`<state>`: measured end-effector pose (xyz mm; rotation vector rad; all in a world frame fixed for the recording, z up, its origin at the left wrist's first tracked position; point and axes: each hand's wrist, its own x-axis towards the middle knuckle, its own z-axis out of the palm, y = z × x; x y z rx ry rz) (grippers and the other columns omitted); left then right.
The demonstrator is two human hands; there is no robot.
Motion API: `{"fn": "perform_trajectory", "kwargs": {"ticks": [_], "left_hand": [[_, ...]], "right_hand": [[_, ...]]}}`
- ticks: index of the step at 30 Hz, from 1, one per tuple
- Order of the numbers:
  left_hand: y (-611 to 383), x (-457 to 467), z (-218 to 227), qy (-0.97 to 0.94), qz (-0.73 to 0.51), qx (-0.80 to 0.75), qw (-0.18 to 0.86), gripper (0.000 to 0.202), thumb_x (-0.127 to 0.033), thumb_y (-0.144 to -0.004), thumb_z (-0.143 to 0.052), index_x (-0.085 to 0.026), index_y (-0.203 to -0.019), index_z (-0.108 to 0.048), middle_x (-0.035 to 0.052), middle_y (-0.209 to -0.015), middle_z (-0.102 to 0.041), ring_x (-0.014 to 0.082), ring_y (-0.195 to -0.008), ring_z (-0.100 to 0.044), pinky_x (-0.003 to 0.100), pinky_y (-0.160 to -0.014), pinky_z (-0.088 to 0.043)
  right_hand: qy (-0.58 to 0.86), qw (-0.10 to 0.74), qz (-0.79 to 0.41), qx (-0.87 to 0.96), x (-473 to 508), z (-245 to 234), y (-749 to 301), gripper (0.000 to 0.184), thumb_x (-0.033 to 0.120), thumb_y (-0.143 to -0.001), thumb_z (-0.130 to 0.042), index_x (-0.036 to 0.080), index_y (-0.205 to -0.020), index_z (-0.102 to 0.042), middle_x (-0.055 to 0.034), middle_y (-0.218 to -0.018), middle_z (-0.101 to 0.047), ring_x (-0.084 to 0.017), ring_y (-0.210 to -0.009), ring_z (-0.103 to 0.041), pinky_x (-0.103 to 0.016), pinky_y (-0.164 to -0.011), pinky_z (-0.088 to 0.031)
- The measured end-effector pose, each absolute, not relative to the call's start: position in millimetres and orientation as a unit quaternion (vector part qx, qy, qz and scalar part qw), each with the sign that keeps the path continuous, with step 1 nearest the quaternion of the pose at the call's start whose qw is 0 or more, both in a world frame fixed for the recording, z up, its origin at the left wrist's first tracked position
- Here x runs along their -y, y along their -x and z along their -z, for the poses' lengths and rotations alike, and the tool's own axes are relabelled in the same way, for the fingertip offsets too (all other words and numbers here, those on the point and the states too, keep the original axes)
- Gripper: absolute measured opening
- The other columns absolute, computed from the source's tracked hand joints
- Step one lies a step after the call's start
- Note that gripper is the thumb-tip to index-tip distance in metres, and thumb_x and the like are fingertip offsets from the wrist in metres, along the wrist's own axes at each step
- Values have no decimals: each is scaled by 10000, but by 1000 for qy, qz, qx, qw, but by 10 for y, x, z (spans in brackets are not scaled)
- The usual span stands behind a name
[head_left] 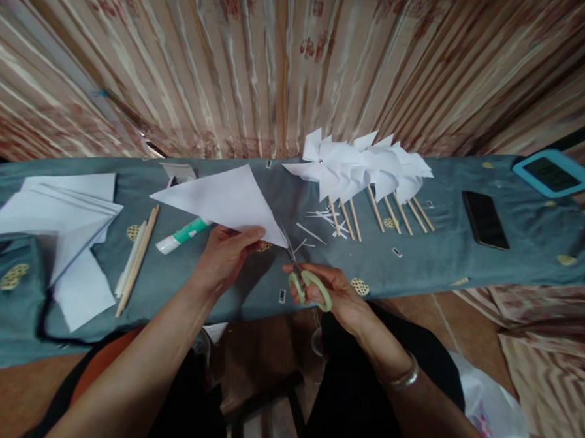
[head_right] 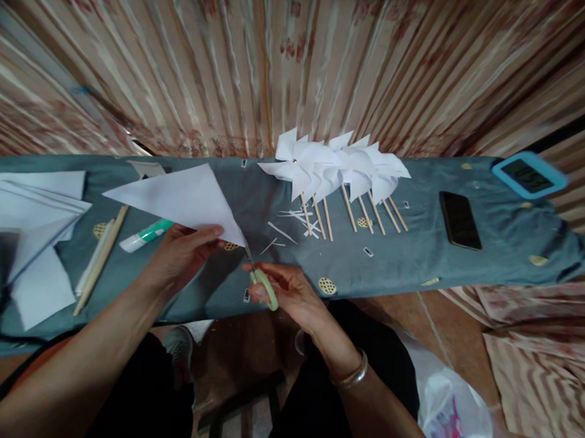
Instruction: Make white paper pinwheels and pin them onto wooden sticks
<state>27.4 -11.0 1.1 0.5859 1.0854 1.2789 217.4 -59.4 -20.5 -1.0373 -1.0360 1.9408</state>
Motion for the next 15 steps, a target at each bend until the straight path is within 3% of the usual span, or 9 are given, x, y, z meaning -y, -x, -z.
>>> {"fn": "perform_trajectory", "kwargs": {"ticks": [15], "left_hand": [[-263,110,13,-264,-551,-473,635,222,-183,-510,-862,-135,-655,-701,-2,-657,-677,103,-586,-593,210,-558,-502]], "right_hand": [[408,355,-734,411,614,235,-2176,545,529,-636,-822,193,-1056,-731,-7,-755,-649,-106,-633,-576,-254,-623,-493]]}}
